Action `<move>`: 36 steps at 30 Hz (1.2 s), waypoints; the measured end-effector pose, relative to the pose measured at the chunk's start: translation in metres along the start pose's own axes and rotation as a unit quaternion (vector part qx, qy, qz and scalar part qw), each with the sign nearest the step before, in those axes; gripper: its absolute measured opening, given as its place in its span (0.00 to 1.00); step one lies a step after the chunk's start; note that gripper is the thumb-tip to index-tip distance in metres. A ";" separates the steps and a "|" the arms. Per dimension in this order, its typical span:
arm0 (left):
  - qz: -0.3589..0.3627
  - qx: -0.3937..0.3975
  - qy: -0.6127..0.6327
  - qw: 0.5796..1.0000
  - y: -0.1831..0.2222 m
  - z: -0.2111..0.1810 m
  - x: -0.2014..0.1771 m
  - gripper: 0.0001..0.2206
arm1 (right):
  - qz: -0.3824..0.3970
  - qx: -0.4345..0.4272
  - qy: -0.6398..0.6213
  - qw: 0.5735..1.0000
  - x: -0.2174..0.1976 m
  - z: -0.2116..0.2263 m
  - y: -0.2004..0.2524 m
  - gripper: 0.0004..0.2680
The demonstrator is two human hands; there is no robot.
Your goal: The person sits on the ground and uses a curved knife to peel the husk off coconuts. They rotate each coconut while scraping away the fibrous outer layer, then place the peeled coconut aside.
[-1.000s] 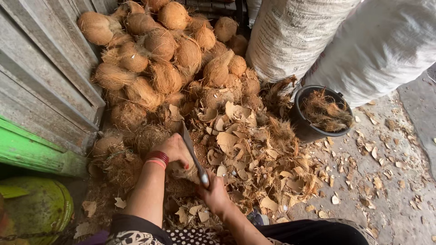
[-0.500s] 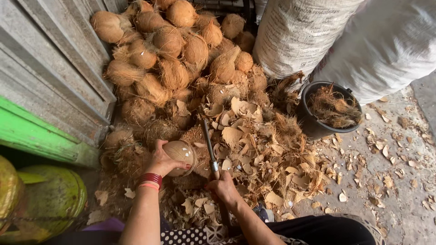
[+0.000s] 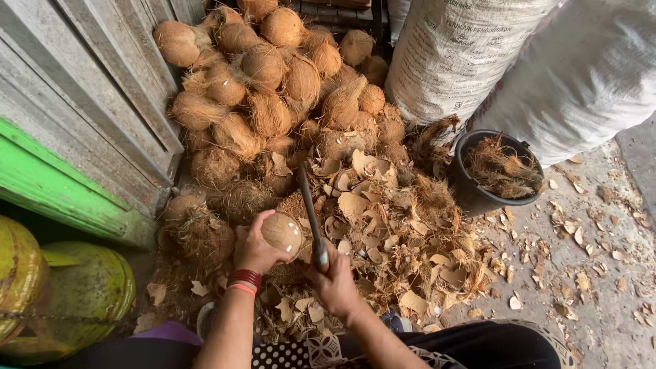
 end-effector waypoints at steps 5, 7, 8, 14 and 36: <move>0.035 0.003 -0.005 0.999 0.000 0.008 -0.001 0.50 | 0.085 0.298 -0.140 0.941 0.029 -0.091 -0.003 0.03; 0.047 0.072 0.082 0.993 -0.001 0.010 -0.004 0.50 | 0.088 0.319 -0.088 0.939 0.027 -0.105 -0.007 0.01; 0.034 0.047 0.078 0.995 -0.002 0.016 -0.006 0.50 | 0.088 0.330 -0.060 0.938 0.023 -0.108 -0.008 0.01; 0.000 -0.046 0.098 0.994 -0.008 0.042 -0.013 0.49 | 0.097 0.311 -0.020 0.945 0.019 -0.090 -0.006 0.02; -0.023 0.046 0.060 0.997 -0.019 0.016 -0.002 0.47 | 0.086 0.185 0.007 0.979 0.013 -0.030 -0.002 0.03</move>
Point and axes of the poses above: each hand's wrist, its own y-axis away from the middle knuckle, its own x-axis out of the palm, z = x × y, the point moved 4 cm from there along -y, towards the middle knuckle, and after that the axes turned 14 degrees about y, right-handed, at the moved point
